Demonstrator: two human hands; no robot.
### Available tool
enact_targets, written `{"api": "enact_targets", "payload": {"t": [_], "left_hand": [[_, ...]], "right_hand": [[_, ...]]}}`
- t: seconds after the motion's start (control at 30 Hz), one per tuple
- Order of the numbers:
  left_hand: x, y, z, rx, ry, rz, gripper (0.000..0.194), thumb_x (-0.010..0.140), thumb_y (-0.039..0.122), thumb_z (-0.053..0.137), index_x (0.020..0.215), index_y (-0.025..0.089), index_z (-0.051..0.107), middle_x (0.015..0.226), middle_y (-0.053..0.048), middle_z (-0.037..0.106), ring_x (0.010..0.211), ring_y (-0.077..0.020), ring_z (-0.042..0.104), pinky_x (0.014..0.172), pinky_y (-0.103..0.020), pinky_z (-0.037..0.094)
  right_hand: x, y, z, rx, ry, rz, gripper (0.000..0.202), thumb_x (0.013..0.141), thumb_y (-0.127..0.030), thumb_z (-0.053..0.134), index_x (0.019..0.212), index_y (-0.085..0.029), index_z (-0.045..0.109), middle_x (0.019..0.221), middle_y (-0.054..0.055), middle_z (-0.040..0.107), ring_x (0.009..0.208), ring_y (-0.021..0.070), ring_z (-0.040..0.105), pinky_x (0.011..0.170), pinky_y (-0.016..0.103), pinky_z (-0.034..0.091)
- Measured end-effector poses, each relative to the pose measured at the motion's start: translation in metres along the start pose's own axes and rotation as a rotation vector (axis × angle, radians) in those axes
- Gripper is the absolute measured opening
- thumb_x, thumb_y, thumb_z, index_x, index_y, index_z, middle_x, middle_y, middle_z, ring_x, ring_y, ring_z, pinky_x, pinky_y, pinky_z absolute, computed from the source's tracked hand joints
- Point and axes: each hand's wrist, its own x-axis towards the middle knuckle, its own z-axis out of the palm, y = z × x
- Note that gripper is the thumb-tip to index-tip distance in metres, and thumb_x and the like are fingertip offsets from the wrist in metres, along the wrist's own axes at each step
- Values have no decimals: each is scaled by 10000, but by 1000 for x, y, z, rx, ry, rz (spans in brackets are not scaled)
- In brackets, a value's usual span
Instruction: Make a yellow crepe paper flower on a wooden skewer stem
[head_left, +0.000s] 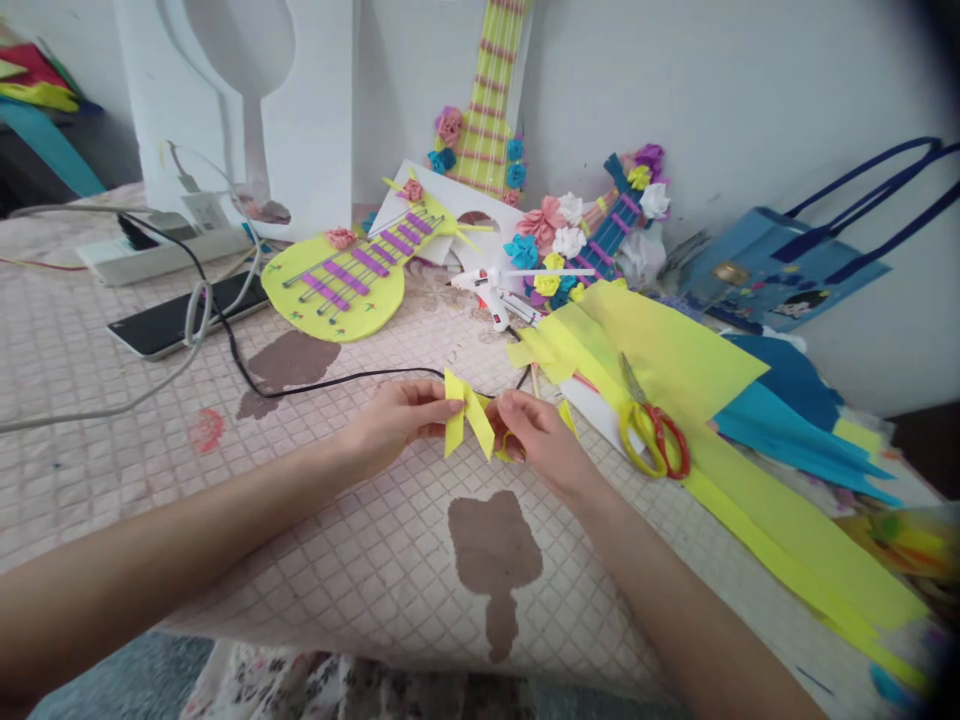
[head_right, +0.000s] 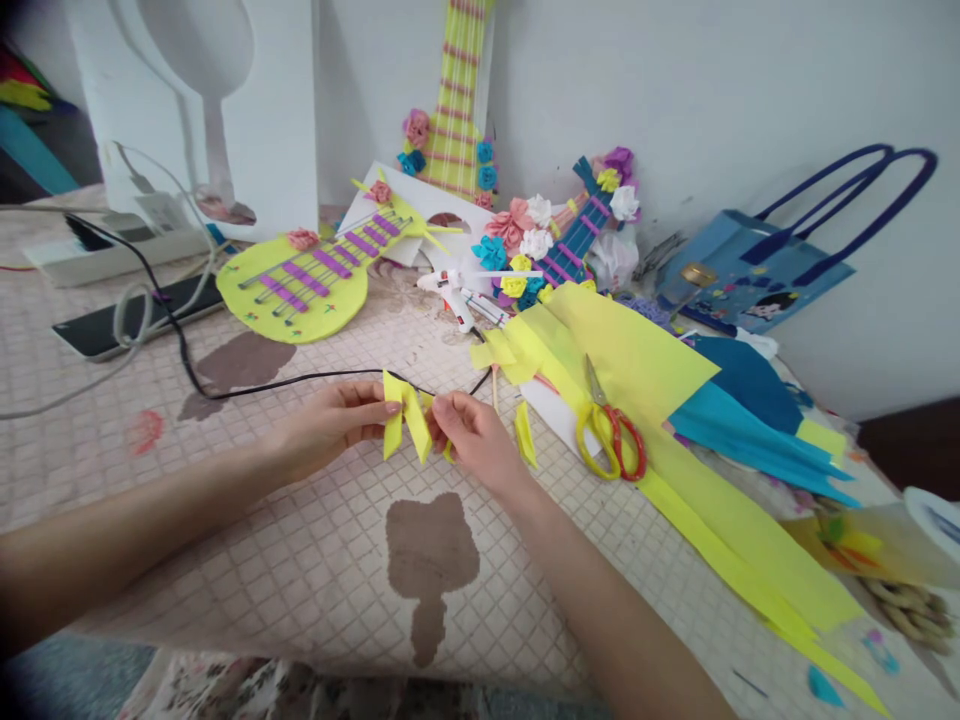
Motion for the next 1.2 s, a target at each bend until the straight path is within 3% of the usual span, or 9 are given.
{"api": "enact_targets", "payload": {"t": [0.2, 0.53, 0.7, 0.97, 1.2], "left_hand": [[0, -4, 0, 52, -18, 24, 120, 731, 243, 711, 780, 140, 676, 755, -26, 671, 661, -114, 587, 639, -234, 444], [0, -4, 1, -32, -3, -70, 166, 751, 265, 705, 809, 116, 663, 819, -67, 683, 754, -140, 610, 690, -261, 466], [-1, -4, 1, -20, -16, -70, 173, 750, 272, 706, 799, 120, 642, 714, -35, 664, 652, -108, 591, 629, -234, 445], [-1, -4, 1, -93, -4, -104, 214, 719, 252, 740, 760, 124, 574, 783, -47, 683, 737, -136, 639, 723, -277, 502], [-1, -5, 1, -107, -31, -110, 176, 695, 226, 761, 746, 111, 638, 753, -26, 679, 682, -113, 627, 688, -248, 506]], "right_hand": [[-3, -2, 2, -28, -12, 49, 293, 750, -454, 661, 732, -195, 527, 600, -59, 477, 477, 58, 371, 426, 204, 252], [-1, 4, 2, 84, 73, 30, 255, 761, -421, 655, 738, -192, 543, 563, -61, 471, 438, 48, 341, 390, 195, 204], [-1, 3, 6, 99, 107, 34, 258, 749, -412, 669, 726, -193, 536, 548, -63, 467, 430, 47, 339, 387, 195, 208], [-2, 3, 9, 69, 159, 8, 262, 756, -405, 655, 711, -184, 522, 532, -63, 477, 445, 52, 368, 406, 193, 247], [-3, 5, 15, -131, 132, -52, 202, 793, -366, 606, 749, -180, 541, 619, -43, 506, 514, 70, 425, 471, 205, 344]]}}
